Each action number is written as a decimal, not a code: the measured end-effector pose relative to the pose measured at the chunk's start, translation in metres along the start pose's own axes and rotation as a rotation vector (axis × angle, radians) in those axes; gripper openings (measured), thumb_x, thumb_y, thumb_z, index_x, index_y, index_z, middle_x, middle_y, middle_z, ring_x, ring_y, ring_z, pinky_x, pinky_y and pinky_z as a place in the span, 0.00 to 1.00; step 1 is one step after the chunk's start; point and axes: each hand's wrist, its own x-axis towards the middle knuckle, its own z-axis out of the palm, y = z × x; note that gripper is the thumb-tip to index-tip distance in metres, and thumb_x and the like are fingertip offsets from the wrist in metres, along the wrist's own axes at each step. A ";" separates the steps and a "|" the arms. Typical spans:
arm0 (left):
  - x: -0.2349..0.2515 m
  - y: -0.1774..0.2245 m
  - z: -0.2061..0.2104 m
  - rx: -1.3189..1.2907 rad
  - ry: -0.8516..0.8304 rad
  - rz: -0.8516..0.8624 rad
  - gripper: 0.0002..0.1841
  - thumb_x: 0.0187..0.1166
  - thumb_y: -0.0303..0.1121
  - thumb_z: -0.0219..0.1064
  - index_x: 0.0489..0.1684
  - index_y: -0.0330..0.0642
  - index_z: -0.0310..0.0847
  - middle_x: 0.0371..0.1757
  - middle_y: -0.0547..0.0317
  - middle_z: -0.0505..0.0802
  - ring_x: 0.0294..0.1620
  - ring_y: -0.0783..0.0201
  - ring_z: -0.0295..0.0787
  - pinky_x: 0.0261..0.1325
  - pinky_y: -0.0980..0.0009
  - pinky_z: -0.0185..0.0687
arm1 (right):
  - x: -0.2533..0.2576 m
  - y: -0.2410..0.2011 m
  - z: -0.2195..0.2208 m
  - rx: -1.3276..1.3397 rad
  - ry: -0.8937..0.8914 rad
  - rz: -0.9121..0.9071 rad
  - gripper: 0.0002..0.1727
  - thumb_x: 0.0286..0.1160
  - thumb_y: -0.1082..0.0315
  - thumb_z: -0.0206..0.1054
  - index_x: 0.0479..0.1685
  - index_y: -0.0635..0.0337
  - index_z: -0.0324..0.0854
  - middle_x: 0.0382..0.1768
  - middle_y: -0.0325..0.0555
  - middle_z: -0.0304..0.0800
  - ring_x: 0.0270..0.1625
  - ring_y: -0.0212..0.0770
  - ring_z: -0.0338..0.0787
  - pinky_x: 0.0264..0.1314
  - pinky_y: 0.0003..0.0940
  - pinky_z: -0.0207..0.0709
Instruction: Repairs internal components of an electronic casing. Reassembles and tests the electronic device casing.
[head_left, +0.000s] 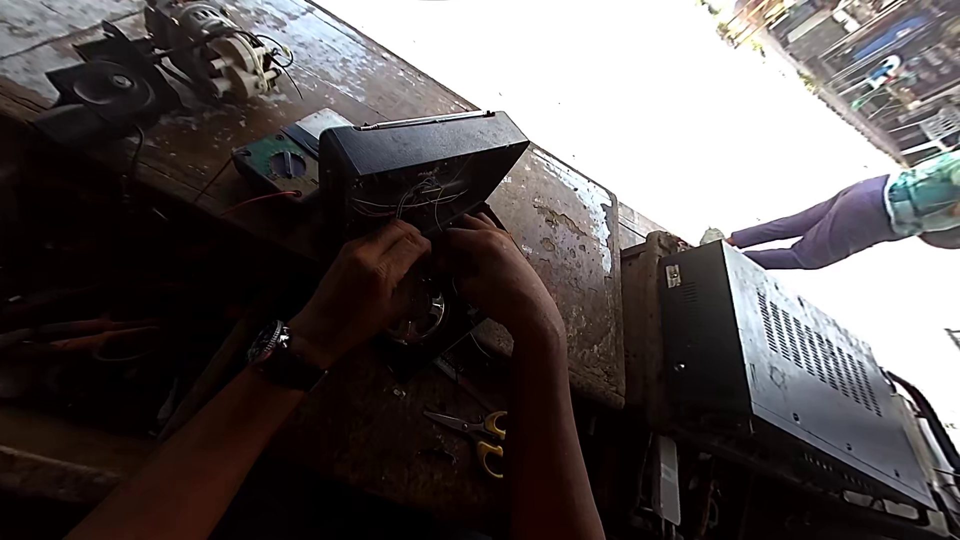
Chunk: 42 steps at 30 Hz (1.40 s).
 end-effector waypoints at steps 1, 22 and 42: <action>0.000 0.000 0.000 0.003 -0.011 -0.008 0.09 0.78 0.24 0.63 0.47 0.32 0.89 0.53 0.45 0.92 0.59 0.55 0.90 0.66 0.65 0.85 | 0.000 0.001 0.000 -0.004 0.000 -0.001 0.07 0.72 0.77 0.70 0.32 0.54 0.89 0.40 0.43 0.85 0.51 0.47 0.83 0.52 0.47 0.78; -0.005 0.017 -0.025 0.001 -0.099 0.026 0.09 0.81 0.30 0.65 0.43 0.33 0.90 0.61 0.43 0.90 0.63 0.56 0.89 0.66 0.65 0.86 | 0.009 0.022 -0.002 0.060 -0.111 -0.015 0.13 0.70 0.75 0.65 0.38 0.48 0.94 0.43 0.39 0.89 0.61 0.45 0.82 0.65 0.45 0.75; -0.016 0.023 -0.031 -0.012 -0.007 -0.031 0.06 0.74 0.29 0.72 0.38 0.35 0.92 0.46 0.53 0.90 0.50 0.68 0.87 0.53 0.76 0.85 | 0.006 0.007 0.006 0.013 -0.050 -0.057 0.06 0.62 0.60 0.82 0.38 0.37 0.97 0.41 0.35 0.88 0.59 0.46 0.80 0.56 0.47 0.74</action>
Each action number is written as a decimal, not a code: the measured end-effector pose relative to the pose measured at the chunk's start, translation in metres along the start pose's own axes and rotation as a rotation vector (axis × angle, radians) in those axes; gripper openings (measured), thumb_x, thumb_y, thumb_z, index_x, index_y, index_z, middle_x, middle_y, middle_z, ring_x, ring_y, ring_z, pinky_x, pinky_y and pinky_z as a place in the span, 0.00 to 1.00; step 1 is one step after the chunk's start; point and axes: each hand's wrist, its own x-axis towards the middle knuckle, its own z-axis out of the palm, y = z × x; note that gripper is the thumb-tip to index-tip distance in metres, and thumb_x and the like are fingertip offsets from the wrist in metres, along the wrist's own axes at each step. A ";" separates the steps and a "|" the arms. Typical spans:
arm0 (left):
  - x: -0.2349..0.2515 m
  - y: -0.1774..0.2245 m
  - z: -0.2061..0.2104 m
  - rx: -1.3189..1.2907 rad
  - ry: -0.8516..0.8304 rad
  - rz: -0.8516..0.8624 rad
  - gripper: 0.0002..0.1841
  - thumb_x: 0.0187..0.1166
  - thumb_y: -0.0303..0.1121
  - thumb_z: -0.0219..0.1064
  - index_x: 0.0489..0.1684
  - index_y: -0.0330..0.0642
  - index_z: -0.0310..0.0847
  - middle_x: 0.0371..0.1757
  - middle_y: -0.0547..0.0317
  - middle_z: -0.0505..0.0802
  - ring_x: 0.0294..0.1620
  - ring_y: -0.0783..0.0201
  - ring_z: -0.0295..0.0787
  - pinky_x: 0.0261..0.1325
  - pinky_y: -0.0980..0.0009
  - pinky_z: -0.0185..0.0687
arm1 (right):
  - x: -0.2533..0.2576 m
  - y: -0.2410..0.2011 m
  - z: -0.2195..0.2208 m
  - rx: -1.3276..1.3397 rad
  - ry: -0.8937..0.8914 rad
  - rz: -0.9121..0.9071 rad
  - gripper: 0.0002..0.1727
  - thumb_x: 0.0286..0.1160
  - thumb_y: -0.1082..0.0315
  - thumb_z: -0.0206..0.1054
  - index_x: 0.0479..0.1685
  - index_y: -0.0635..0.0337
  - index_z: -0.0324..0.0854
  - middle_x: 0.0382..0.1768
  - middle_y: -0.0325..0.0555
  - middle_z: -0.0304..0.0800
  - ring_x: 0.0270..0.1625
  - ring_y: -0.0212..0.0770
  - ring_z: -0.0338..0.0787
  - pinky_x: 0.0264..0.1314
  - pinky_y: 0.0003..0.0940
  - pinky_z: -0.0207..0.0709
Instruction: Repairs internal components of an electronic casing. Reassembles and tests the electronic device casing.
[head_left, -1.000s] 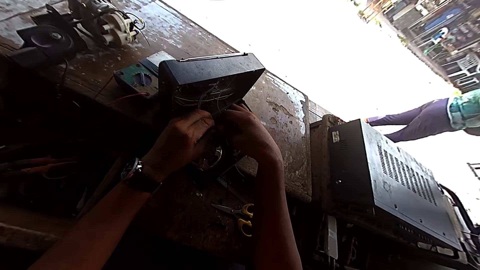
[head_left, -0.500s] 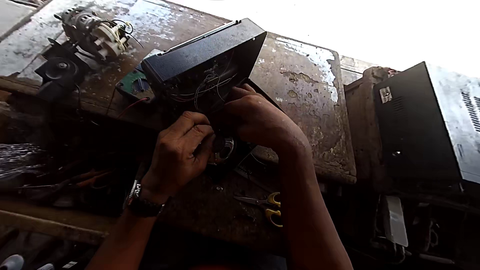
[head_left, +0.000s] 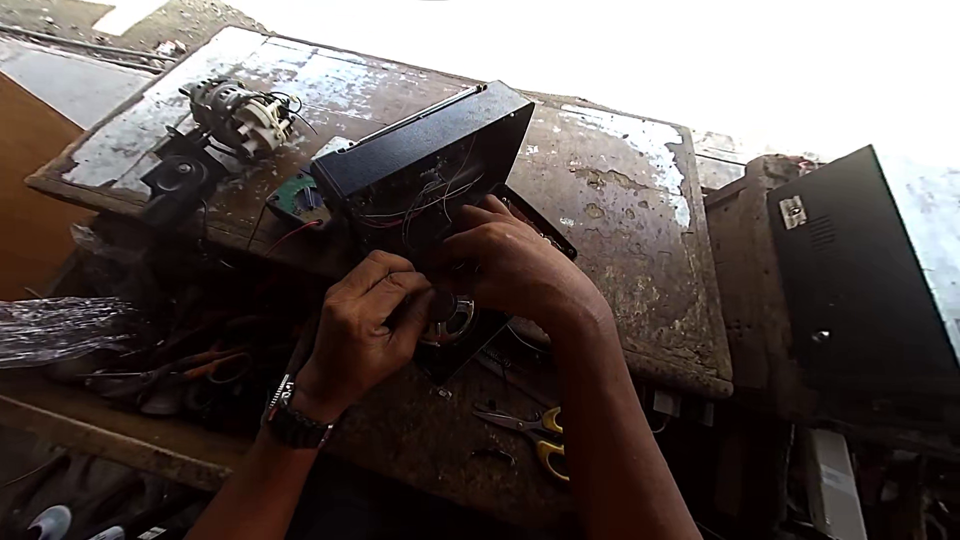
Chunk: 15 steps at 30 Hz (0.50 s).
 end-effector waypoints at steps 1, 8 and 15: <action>0.000 0.000 -0.002 -0.002 0.007 -0.006 0.06 0.74 0.29 0.72 0.38 0.35 0.92 0.46 0.53 0.90 0.50 0.68 0.87 0.53 0.76 0.85 | 0.000 0.001 0.000 -0.009 0.000 0.004 0.06 0.62 0.59 0.82 0.37 0.37 0.97 0.42 0.35 0.88 0.60 0.46 0.80 0.57 0.48 0.74; -0.001 0.001 -0.015 -0.006 0.040 -0.042 0.06 0.74 0.28 0.70 0.37 0.34 0.91 0.47 0.53 0.90 0.48 0.69 0.87 0.50 0.77 0.86 | -0.001 0.003 0.000 -0.041 -0.011 0.015 0.04 0.65 0.60 0.79 0.35 0.37 0.98 0.45 0.39 0.87 0.59 0.48 0.79 0.56 0.48 0.74; 0.000 0.003 -0.016 -0.037 -0.002 -0.052 0.07 0.74 0.29 0.71 0.38 0.35 0.91 0.47 0.55 0.90 0.46 0.71 0.87 0.48 0.78 0.86 | -0.003 0.001 -0.001 -0.013 0.002 0.025 0.11 0.77 0.60 0.66 0.36 0.44 0.96 0.42 0.39 0.85 0.57 0.47 0.79 0.55 0.47 0.71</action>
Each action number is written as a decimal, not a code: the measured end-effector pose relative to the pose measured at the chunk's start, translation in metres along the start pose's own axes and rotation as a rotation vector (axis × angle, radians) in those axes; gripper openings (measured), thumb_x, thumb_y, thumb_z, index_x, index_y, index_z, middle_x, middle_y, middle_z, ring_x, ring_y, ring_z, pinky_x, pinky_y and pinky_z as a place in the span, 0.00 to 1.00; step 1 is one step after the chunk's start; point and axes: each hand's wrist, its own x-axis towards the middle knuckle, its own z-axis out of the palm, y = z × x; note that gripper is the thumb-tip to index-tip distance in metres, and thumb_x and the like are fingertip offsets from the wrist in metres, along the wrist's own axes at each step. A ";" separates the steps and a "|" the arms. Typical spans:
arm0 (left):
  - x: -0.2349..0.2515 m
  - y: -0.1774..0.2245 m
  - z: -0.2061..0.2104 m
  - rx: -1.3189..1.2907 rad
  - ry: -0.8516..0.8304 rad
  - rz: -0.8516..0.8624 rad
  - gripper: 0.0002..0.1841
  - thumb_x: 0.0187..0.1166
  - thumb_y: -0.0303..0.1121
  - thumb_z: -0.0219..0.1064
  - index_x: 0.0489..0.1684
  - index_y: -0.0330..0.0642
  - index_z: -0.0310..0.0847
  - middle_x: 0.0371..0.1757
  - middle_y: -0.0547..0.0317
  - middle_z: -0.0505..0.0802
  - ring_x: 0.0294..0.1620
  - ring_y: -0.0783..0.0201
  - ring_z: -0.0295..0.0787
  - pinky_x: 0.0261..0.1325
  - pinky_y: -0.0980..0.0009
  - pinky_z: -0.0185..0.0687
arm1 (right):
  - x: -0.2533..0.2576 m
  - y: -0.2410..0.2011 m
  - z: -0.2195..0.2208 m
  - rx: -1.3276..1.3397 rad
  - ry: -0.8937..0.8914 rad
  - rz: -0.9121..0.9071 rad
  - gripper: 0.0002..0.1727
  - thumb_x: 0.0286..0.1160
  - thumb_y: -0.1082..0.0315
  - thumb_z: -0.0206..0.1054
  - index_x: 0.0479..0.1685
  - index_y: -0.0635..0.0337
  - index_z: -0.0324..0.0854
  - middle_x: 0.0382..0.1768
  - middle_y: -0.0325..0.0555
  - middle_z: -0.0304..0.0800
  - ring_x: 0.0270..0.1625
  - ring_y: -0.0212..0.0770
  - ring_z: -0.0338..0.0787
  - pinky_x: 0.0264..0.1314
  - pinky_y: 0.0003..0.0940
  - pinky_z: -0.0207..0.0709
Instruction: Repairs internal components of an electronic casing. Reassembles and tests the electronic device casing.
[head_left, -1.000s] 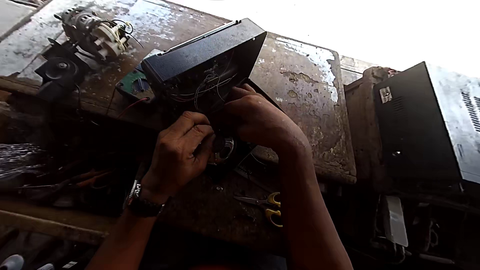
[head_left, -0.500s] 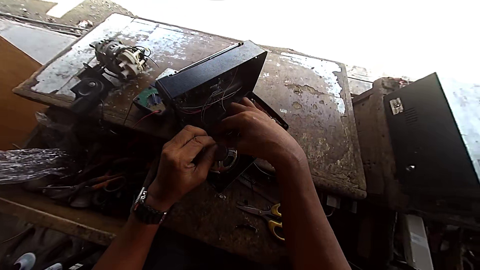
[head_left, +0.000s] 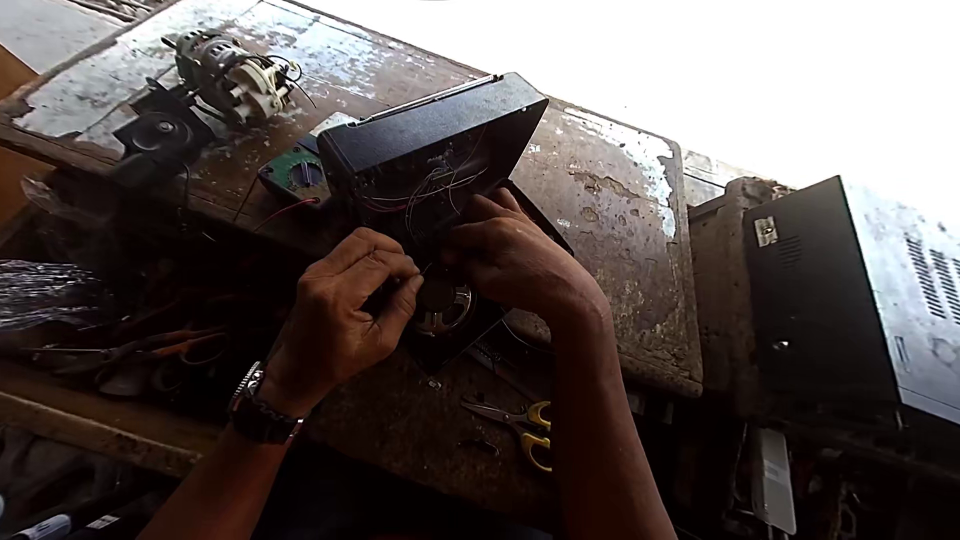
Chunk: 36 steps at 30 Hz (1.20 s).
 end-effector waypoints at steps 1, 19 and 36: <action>0.000 0.000 0.001 -0.002 -0.003 -0.005 0.07 0.74 0.29 0.70 0.38 0.35 0.91 0.47 0.54 0.90 0.46 0.71 0.87 0.48 0.78 0.86 | 0.000 -0.002 0.001 -0.014 -0.009 0.012 0.11 0.78 0.59 0.67 0.37 0.44 0.96 0.43 0.40 0.85 0.59 0.49 0.79 0.56 0.50 0.71; 0.005 -0.006 0.001 -0.069 0.176 -0.137 0.06 0.79 0.28 0.65 0.43 0.35 0.84 0.45 0.57 0.89 0.38 0.70 0.87 0.38 0.76 0.86 | 0.004 -0.004 0.005 -0.131 -0.051 0.026 0.06 0.75 0.59 0.72 0.38 0.40 0.97 0.44 0.43 0.84 0.60 0.53 0.77 0.56 0.53 0.72; 0.004 -0.005 0.018 -0.846 0.091 -0.347 0.06 0.90 0.23 0.46 0.51 0.41 0.67 0.59 0.45 0.93 0.41 0.55 0.96 0.36 0.67 0.93 | 0.003 0.002 0.002 -0.076 0.004 0.037 0.04 0.66 0.67 0.76 0.32 0.43 0.94 0.48 0.46 0.81 0.59 0.50 0.78 0.54 0.49 0.75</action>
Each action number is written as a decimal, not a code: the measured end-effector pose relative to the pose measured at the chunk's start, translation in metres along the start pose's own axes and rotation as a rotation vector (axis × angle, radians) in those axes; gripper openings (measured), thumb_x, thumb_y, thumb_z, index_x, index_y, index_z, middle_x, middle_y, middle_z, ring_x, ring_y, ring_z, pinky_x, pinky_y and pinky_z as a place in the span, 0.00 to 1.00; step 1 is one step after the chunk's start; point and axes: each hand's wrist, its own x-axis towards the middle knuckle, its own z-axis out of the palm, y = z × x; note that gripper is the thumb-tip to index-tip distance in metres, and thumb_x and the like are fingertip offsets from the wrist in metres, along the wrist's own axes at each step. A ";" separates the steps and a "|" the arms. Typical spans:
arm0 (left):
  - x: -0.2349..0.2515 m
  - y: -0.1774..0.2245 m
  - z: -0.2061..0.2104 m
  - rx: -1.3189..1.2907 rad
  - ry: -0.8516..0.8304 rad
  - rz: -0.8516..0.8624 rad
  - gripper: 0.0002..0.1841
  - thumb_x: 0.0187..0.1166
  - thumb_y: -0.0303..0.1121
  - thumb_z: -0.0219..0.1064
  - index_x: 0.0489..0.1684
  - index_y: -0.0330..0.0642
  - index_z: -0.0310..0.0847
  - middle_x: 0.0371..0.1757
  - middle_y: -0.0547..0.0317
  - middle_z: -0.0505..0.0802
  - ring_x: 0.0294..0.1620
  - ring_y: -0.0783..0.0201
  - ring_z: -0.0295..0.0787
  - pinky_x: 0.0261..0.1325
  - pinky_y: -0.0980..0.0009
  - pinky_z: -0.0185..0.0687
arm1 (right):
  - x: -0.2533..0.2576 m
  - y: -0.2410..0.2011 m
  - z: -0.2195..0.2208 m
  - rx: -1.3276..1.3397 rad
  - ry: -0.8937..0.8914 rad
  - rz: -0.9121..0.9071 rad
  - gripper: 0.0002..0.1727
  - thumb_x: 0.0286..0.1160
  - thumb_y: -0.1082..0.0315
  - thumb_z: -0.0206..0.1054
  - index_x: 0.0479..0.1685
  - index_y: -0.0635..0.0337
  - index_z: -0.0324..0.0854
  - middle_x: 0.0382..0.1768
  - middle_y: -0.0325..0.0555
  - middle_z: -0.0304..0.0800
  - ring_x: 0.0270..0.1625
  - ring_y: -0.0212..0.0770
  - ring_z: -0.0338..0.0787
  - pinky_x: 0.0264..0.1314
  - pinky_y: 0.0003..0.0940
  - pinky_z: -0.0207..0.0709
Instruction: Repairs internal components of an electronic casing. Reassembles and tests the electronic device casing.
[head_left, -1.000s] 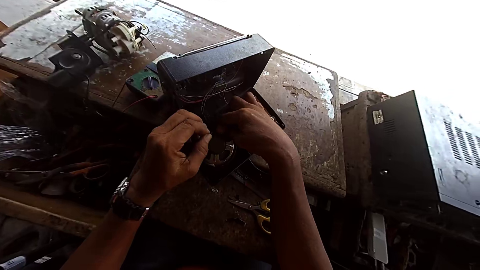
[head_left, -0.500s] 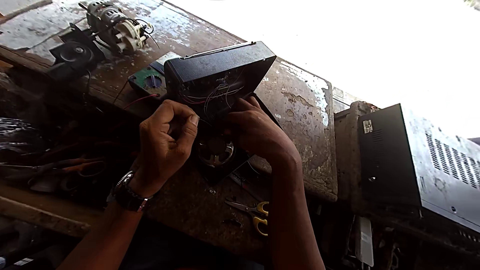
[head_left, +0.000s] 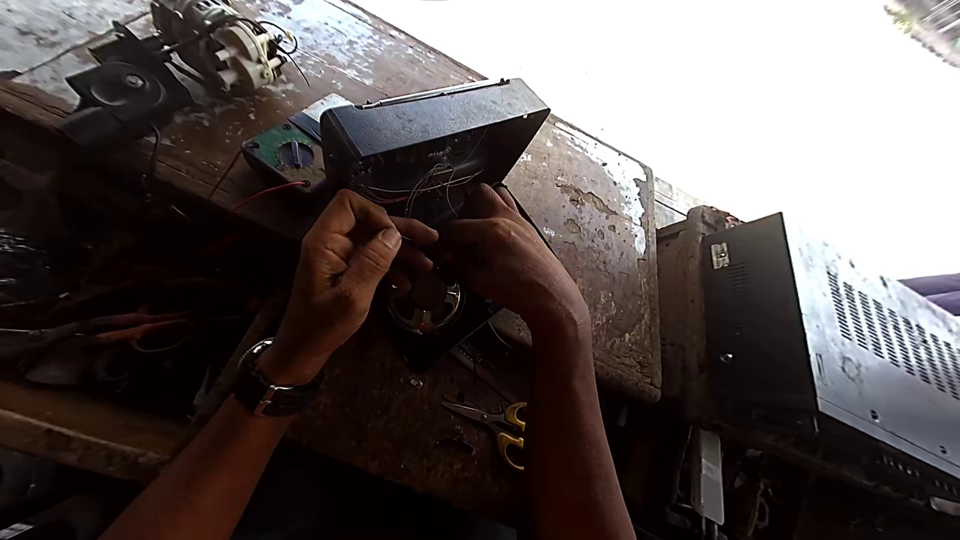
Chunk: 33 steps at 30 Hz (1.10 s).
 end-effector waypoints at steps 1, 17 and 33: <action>0.000 0.000 0.000 0.014 -0.003 0.007 0.06 0.90 0.23 0.46 0.51 0.41 0.67 0.57 0.47 0.93 0.42 0.55 0.96 0.41 0.65 0.94 | 0.000 0.000 0.000 -0.009 0.001 0.000 0.04 0.65 0.67 0.77 0.30 0.44 0.93 0.48 0.46 0.81 0.58 0.51 0.79 0.54 0.49 0.75; -0.001 -0.003 0.001 0.318 0.146 0.115 0.03 0.90 0.27 0.53 0.53 0.41 0.68 0.41 0.58 0.90 0.35 0.64 0.92 0.40 0.70 0.92 | 0.001 -0.002 -0.002 -0.146 -0.006 0.021 0.08 0.49 0.71 0.80 0.19 0.44 0.88 0.48 0.46 0.79 0.57 0.53 0.75 0.51 0.51 0.71; 0.004 -0.004 0.013 0.280 0.143 0.188 0.08 0.88 0.25 0.59 0.59 0.39 0.69 0.53 0.55 0.92 0.49 0.59 0.96 0.53 0.64 0.96 | -0.009 0.007 -0.020 0.047 0.025 0.013 0.16 0.52 0.65 0.75 0.42 0.37 0.97 0.56 0.44 0.80 0.63 0.48 0.75 0.59 0.48 0.70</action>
